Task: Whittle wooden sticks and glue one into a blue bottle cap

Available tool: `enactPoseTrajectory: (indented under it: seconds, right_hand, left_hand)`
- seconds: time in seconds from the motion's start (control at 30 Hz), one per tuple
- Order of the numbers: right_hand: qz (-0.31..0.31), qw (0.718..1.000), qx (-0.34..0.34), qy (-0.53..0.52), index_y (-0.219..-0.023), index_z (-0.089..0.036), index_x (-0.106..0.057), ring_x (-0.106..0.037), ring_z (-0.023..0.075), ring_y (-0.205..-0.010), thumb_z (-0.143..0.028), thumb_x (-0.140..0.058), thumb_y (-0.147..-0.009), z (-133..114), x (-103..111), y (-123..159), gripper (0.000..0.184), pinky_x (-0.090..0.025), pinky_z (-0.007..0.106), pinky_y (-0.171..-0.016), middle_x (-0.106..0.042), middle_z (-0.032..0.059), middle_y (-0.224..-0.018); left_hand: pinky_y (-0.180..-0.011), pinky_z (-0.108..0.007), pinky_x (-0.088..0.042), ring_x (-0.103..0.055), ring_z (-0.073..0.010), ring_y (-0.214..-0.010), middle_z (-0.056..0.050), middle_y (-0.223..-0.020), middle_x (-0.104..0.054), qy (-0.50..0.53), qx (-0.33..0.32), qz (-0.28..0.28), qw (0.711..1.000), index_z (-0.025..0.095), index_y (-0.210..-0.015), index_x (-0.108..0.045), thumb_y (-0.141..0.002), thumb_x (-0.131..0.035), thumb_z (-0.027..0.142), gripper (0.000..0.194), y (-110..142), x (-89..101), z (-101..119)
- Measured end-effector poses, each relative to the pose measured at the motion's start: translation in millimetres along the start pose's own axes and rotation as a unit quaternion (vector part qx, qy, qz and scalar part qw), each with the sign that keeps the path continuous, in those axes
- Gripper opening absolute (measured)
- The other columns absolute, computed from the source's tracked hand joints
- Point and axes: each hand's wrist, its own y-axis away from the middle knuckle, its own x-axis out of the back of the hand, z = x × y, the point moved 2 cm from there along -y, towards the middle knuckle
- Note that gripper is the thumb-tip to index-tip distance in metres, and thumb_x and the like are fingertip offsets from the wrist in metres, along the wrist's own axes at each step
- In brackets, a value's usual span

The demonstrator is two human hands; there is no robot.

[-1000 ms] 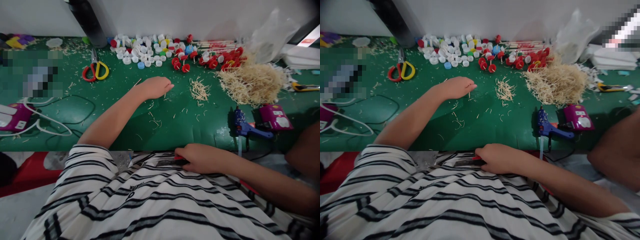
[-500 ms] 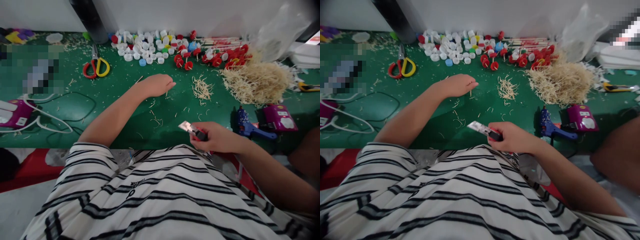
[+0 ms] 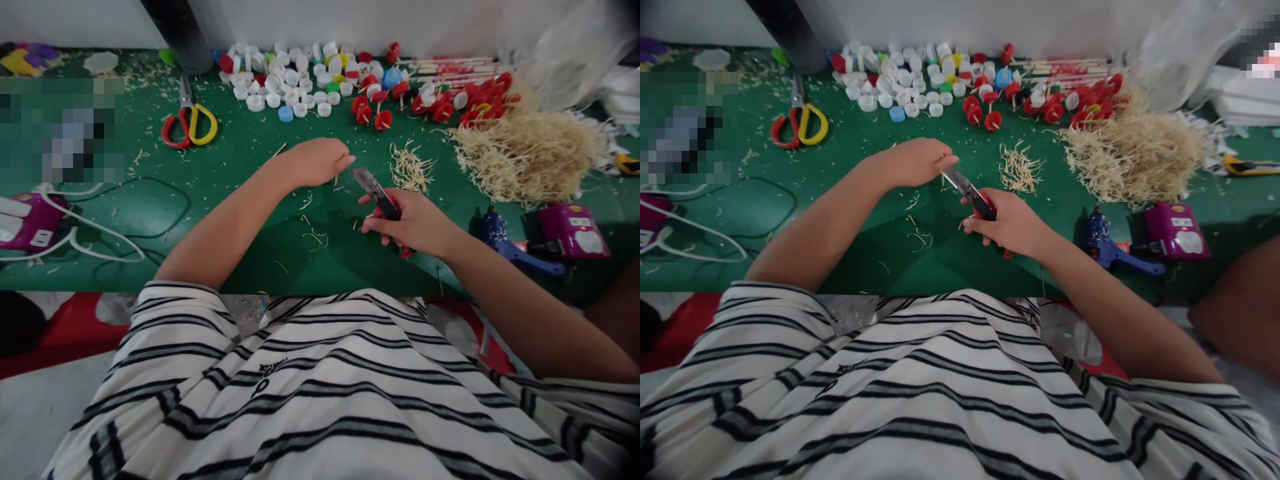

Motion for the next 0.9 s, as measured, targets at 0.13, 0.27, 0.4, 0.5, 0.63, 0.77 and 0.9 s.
enactPoseTrajectory:
  seconds: [0.13, 0.27, 0.4, 0.5, 0.63, 0.77, 0.9]
  right_hand:
    - [0.046, 0.989, 0.017, 0.142, -0.115, -0.022, -0.062, -0.063, 0.0197, -0.068, -0.059, -0.062, -0.101, 3, -1, -2, 0.039, -0.042, 0.031, -0.059, -0.073, 0.0054, -0.086]
    - [0.094, 0.972, 0.053, 0.208, -0.113, -0.022, -0.058, -0.059, 0.0214, -0.072, -0.066, -0.057, -0.101, 2, -1, -6, 0.046, -0.038, 0.032, -0.064, -0.07, 0.0061, -0.088]
    - [0.097, 0.951, 0.04, 0.291, -0.122, -0.021, -0.059, -0.061, 0.0243, -0.074, -0.058, -0.042, -0.109, -2, 5, -9, 0.043, -0.035, 0.033, -0.066, -0.072, 0.0087, -0.089]
    - [0.098, 0.919, 0.03, 0.381, -0.125, -0.021, -0.062, -0.065, 0.0275, -0.081, -0.055, -0.042, -0.109, -4, 11, -14, 0.042, -0.032, 0.034, -0.066, -0.076, 0.0129, -0.097]
    - [0.097, 0.899, 0.047, 0.425, -0.132, -0.022, -0.064, -0.068, 0.0294, -0.09, -0.051, -0.038, -0.112, -1, 16, -26, 0.044, -0.03, 0.034, -0.067, -0.08, 0.0147, -0.114]
    - [0.089, 0.893, 0.078, 0.434, -0.14, -0.024, -0.064, -0.068, 0.0289, -0.093, -0.052, -0.036, -0.113, 5, 18, -40, 0.048, -0.03, 0.034, -0.068, -0.081, 0.0139, -0.117]
    - [0.086, 0.886, 0.089, 0.447, -0.138, -0.024, -0.066, -0.068, 0.0281, -0.091, -0.051, -0.038, -0.112, 8, 21, -54, 0.047, -0.03, 0.034, -0.068, -0.081, 0.0131, -0.114]
  left_hand:
    - [-0.092, -0.043, -0.045, -0.062, -0.0293, -0.098, -0.013, -0.093, -0.063, 0.003, 0.013, -0.008, 1.0, 0.02, -0.103, -0.067, -0.111, -0.034, 0.057, 0.051, 5, 4.2, 4]
    - [-0.089, -0.043, -0.044, -0.062, -0.0295, -0.096, -0.013, -0.095, -0.062, 0.008, 0.051, -0.015, 0.999, 0.02, -0.106, -0.065, -0.112, -0.029, 0.058, 0.053, 12, 11.2, 3]
    - [-0.085, -0.042, -0.044, -0.061, -0.028, -0.093, -0.011, -0.097, -0.061, 0.005, 0.067, -0.021, 0.998, 0.022, -0.106, -0.062, -0.111, -0.031, 0.061, 0.05, 12, 13.0, -5]
    - [-0.085, -0.04, -0.044, -0.061, -0.0278, -0.094, -0.011, -0.097, -0.062, 0.005, 0.056, -0.012, 0.998, 0.023, -0.107, -0.061, -0.11, -0.036, 0.063, 0.047, 10, 12.1, -8]
    - [-0.083, -0.039, -0.042, -0.059, -0.0259, -0.092, -0.011, -0.097, -0.063, 0.013, 0.05, -0.003, 0.999, 0.022, -0.107, -0.061, -0.11, -0.04, 0.054, 0.038, 9, 13.1, -3]
    - [-0.084, -0.039, -0.042, -0.059, -0.0251, -0.093, -0.011, -0.099, -0.064, 0.03, 0.047, 0.01, 0.998, 0.021, -0.11, -0.062, -0.111, -0.04, 0.045, 0.032, 11, 16.6, 3]
    - [-0.086, -0.038, -0.043, -0.061, -0.0254, -0.097, -0.011, -0.101, -0.066, 0.054, 0.039, 0.012, 0.998, 0.022, -0.117, -0.061, -0.11, -0.042, 0.043, 0.03, 10, 12.4, 2]
